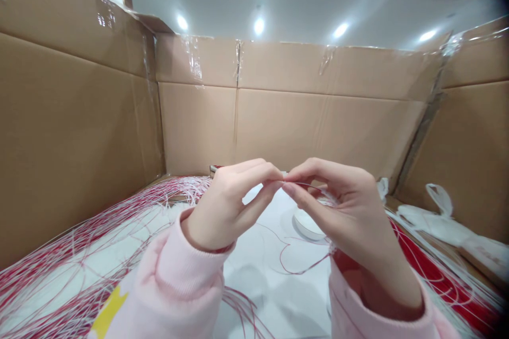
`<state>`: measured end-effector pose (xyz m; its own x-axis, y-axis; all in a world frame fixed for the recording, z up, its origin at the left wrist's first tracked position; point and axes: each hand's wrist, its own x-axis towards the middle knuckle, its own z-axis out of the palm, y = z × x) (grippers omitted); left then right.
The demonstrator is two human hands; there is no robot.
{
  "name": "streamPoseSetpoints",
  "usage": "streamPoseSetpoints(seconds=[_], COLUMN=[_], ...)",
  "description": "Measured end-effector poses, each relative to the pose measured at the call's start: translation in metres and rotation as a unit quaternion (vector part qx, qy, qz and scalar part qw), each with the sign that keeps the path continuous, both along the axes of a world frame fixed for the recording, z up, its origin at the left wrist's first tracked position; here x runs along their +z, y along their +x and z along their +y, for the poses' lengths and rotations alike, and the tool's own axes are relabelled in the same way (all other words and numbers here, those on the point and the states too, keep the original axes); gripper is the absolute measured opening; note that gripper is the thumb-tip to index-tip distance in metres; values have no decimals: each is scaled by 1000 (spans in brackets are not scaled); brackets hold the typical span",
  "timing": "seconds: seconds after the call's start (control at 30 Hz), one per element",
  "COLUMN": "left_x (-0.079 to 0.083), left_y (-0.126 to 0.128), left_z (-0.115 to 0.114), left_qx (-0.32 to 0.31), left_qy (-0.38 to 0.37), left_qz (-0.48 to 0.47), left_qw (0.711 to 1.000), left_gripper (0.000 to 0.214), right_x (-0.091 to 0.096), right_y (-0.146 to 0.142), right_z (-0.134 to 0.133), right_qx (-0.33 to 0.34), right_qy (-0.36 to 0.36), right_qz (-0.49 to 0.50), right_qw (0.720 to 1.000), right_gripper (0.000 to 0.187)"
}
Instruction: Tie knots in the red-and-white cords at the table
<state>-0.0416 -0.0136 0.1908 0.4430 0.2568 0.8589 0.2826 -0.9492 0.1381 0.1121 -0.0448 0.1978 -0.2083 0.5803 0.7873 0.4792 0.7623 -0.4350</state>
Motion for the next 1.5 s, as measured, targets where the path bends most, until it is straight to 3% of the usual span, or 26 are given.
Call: streamPoseSetpoints(seconds=[0.23, 0.4, 0.63, 1.07, 1.27, 1.5], left_x=[0, -3, -4, -6, -13, -20], left_y=[-1, -3, -2, 3, 16, 29], left_z=[1, 5, 8, 10, 14, 17], left_qx=[33, 28, 17, 27, -61, -166], left_qy=[2, -26, -40, -35, -117, -227], left_qz=[-73, -132, -144, -143, -109, -118], left_qw=[997, 990, 989, 989, 985, 952], left_gripper=[10, 8, 9, 12, 13, 20], right_x=[2, 5, 3, 4, 5, -2], right_y=[7, 11, 9, 15, 13, 4], right_z=[-1, 0, 7, 5, 4, 15], right_qx=[-16, 44, 73, 45, -7, 70], right_qy=[-28, -42, -75, -78, -27, -87], right_qz=[-2, 27, 41, 1, 71, 144], right_qw=[999, 998, 994, 996, 997, 983], right_gripper=[7, 5, 5, 7, 6, 9])
